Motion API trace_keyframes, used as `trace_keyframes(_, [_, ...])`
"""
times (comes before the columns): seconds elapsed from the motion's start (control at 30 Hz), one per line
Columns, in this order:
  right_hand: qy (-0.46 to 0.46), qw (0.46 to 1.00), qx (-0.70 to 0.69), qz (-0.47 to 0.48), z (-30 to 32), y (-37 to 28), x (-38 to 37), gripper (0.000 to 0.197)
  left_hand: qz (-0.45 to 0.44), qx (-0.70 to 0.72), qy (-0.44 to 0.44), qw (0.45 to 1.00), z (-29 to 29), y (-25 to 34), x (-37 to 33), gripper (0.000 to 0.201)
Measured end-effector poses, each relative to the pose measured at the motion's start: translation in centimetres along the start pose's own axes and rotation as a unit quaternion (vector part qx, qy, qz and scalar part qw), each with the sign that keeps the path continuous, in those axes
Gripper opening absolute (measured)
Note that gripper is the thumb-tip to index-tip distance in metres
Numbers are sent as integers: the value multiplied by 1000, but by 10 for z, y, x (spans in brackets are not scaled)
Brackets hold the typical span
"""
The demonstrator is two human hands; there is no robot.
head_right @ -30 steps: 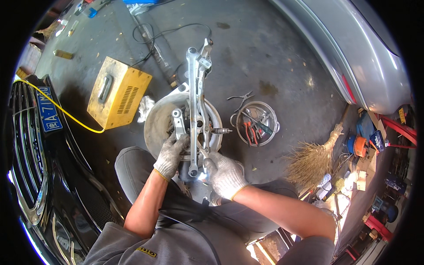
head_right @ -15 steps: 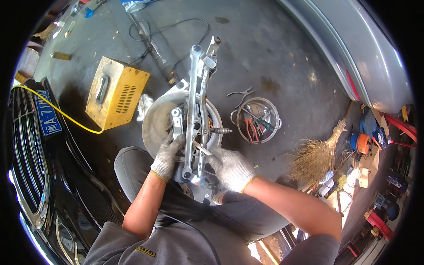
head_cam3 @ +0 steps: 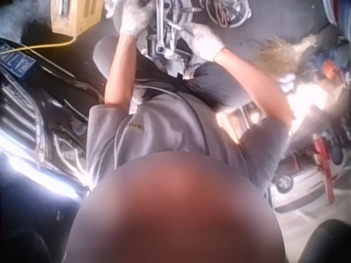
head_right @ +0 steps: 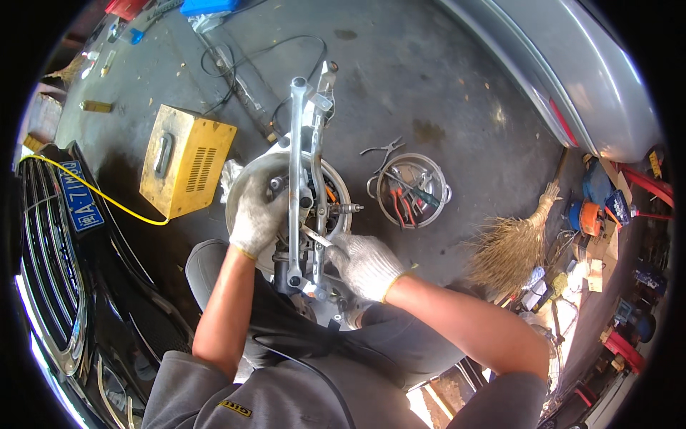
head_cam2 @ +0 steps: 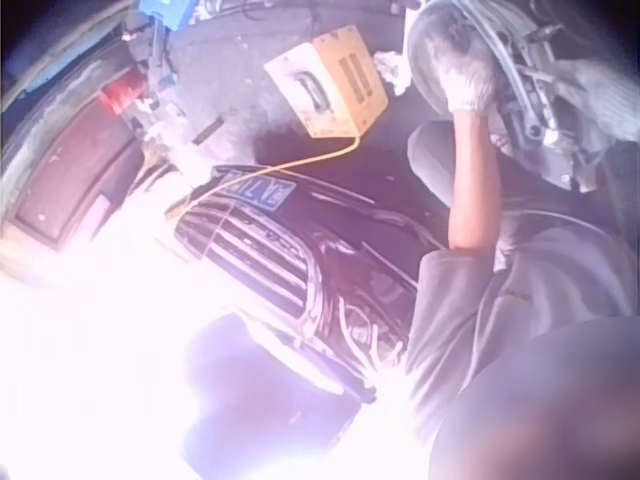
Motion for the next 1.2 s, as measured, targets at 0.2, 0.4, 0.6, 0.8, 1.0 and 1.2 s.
trace_keyframes(0.2, [-26, 999, -21, -33, -2, 1, 0, 32, 37, 4, -188, 981, -2, -4, -24, 46])
trace_keyframes(0.4, [-59, 994, -59, -76, -15, 9, 0, 34, 33, 114, -188, 975, -9, 6, -28, 60])
trace_keyframes(0.6, [-42, 992, -78, -86, -16, 10, 1, 36, 184, 340, -114, 915, -8, 4, -22, 47])
trace_keyframes(0.8, [-40, 997, -31, -65, 0, 13, -5, 31, 89, 137, -140, 977, -7, 34, -23, 46])
trace_keyframes(1.0, [-51, 998, -39, -22, 0, 10, -10, 32, 154, 164, -173, 959, -7, 38, -23, 45])
trace_keyframes(1.2, [-29, 997, -41, -63, -1, 7, -6, 34, 188, 112, -188, 957, -12, 36, -20, 51])
Point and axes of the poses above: each hand's wrist, its own x-axis away from the middle knuckle, its own z-axis out of the back of the hand, y = z × x, the point moved 5 cm from there along -x, towards the middle knuckle, and after that the axes turned 3 degrees about -z, right-handed, at the moved point
